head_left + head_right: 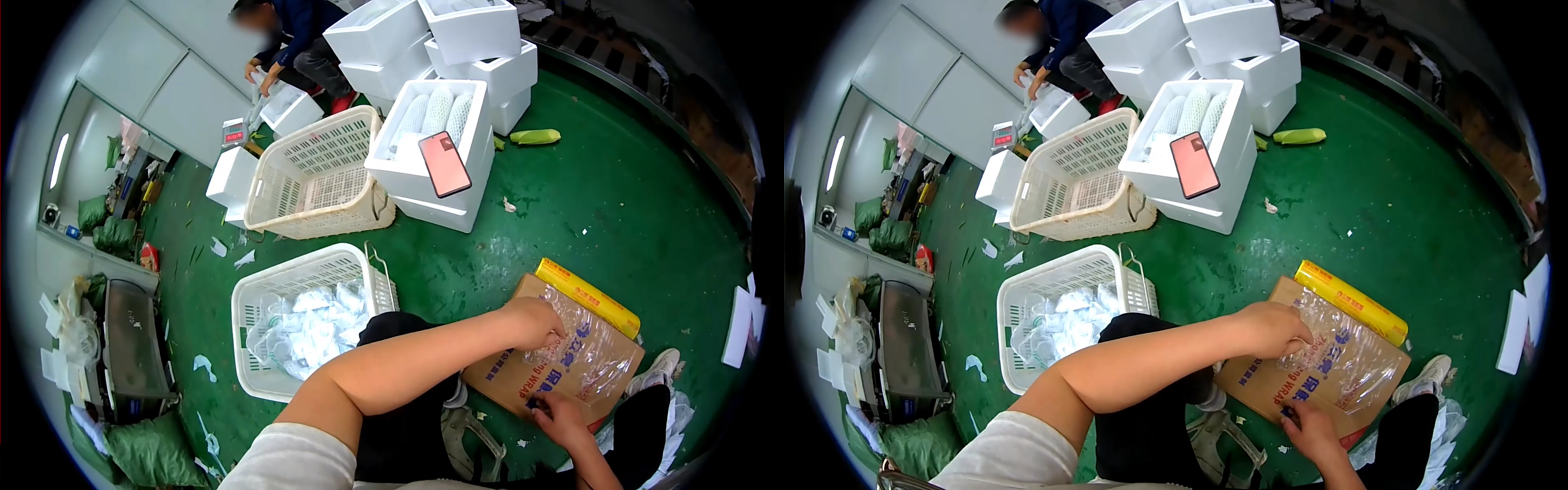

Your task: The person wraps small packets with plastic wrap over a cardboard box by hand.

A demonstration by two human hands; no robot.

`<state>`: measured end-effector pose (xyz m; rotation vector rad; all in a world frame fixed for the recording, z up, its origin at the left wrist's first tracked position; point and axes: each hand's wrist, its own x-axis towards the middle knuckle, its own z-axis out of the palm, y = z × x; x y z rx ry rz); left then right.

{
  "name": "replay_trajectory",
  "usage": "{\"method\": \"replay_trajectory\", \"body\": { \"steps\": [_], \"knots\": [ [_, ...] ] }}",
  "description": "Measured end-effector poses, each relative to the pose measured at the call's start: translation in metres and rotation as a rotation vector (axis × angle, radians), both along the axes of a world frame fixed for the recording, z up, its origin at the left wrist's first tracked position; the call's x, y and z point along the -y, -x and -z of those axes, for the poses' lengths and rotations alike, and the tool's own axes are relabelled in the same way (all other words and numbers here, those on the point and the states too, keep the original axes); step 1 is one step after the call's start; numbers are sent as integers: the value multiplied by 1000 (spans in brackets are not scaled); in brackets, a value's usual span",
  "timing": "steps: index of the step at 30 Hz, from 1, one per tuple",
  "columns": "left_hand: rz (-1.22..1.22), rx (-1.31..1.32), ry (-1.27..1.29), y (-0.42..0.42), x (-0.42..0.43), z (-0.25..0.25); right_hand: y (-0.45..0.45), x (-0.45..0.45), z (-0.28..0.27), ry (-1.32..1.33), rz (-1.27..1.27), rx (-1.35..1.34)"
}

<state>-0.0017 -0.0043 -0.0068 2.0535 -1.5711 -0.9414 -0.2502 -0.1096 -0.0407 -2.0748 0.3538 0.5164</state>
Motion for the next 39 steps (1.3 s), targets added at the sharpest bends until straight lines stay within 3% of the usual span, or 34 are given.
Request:
{"method": "replay_trajectory", "body": {
  "steps": [26,35,37,39],
  "knots": [
    [-10,-7,1,0,-4,1,-5,-2,7,17,-38,-27],
    [3,34,-186,-6,-3,-12,-5,-2,18,-60,-42,-46],
    [5,68,-163,-8,-1,-9,-18,17,-9,84,-141,48],
    [-2,62,-96,-6,-2,4,-13,44,-31,139,285,137]
  ]
}}
